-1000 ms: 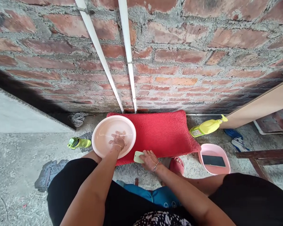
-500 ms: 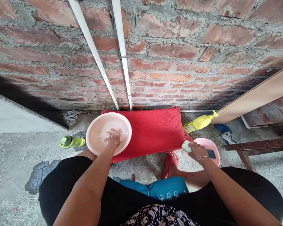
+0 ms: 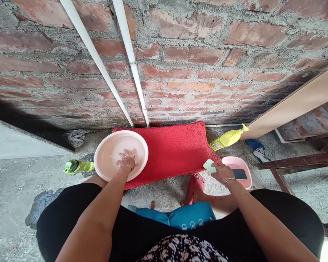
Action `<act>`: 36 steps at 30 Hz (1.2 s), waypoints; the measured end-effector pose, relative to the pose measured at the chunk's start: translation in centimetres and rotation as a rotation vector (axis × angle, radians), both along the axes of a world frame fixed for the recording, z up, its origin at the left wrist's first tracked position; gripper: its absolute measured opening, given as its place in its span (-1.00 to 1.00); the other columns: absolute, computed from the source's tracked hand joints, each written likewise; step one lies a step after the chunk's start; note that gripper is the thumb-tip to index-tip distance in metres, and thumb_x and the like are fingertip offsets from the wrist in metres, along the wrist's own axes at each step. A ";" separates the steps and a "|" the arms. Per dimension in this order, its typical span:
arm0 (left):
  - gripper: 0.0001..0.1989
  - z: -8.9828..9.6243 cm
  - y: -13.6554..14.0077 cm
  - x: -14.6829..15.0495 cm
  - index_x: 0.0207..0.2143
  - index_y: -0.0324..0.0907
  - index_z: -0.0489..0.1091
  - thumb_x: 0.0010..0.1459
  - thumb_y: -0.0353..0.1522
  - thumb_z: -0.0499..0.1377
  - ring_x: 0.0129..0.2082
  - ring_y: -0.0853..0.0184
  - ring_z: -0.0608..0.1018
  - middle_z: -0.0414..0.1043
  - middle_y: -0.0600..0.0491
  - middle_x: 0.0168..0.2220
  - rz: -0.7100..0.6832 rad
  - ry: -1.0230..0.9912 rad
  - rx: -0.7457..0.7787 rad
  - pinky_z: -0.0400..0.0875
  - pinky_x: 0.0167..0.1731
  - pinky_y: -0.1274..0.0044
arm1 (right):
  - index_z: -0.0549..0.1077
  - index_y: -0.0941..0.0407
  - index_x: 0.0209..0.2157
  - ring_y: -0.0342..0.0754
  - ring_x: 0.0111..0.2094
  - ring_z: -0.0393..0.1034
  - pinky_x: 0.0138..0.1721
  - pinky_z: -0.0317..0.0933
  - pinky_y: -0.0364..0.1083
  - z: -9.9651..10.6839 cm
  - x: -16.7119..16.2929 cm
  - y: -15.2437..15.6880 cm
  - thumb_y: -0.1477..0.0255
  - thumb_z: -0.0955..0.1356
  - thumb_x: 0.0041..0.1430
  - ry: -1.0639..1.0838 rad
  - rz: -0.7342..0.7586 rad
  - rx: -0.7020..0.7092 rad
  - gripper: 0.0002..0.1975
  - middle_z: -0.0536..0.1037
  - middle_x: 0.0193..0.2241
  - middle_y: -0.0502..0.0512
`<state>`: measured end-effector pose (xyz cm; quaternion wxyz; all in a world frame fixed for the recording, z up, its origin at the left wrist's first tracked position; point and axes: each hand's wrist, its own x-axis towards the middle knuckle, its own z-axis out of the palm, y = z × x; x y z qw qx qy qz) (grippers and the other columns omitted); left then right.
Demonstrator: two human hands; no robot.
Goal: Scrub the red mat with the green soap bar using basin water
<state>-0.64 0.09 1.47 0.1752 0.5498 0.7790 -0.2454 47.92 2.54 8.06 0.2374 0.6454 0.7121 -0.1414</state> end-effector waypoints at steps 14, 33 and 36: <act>-0.15 -0.5 0.1 -0.1 0.29 0.12 -0.34 0.08 -0.16 0.13 0.24 -0.34 -0.02 -0.34 -0.28 0.35 0.017 -0.003 -0.017 0.37 -0.24 -0.04 | 0.37 0.07 -0.06 0.08 -0.09 0.30 -0.14 0.07 -0.01 0.0 -0.1 0.5 0.40 0.33 -0.02 -0.144 0.023 -0.029 -0.60 0.35 -0.07 0.21; -0.21 -0.9 -0.2 -0.1 0.30 0.04 -0.24 0.10 -0.20 0.10 0.24 -0.36 -0.03 -0.31 -0.30 0.34 -0.010 -0.005 0.001 0.33 -0.21 -0.10 | 0.37 0.03 -0.03 0.04 -0.07 0.22 -0.06 -0.02 -0.02 -0.9 -11.5 2.6 0.36 0.33 0.01 0.121 0.339 0.014 -0.58 0.32 -0.05 0.15; -0.19 -0.5 -0.1 -0.1 0.30 0.09 -0.25 0.09 -0.21 0.12 0.25 -0.35 -0.06 -0.33 -0.27 0.35 0.008 -0.005 -0.008 0.34 -0.20 -0.07 | 0.37 0.03 -0.03 0.04 -0.08 0.22 -0.07 -0.02 -0.02 -1.3 -12.4 2.8 0.37 0.33 0.01 0.136 0.364 -0.003 -0.59 0.31 -0.05 0.16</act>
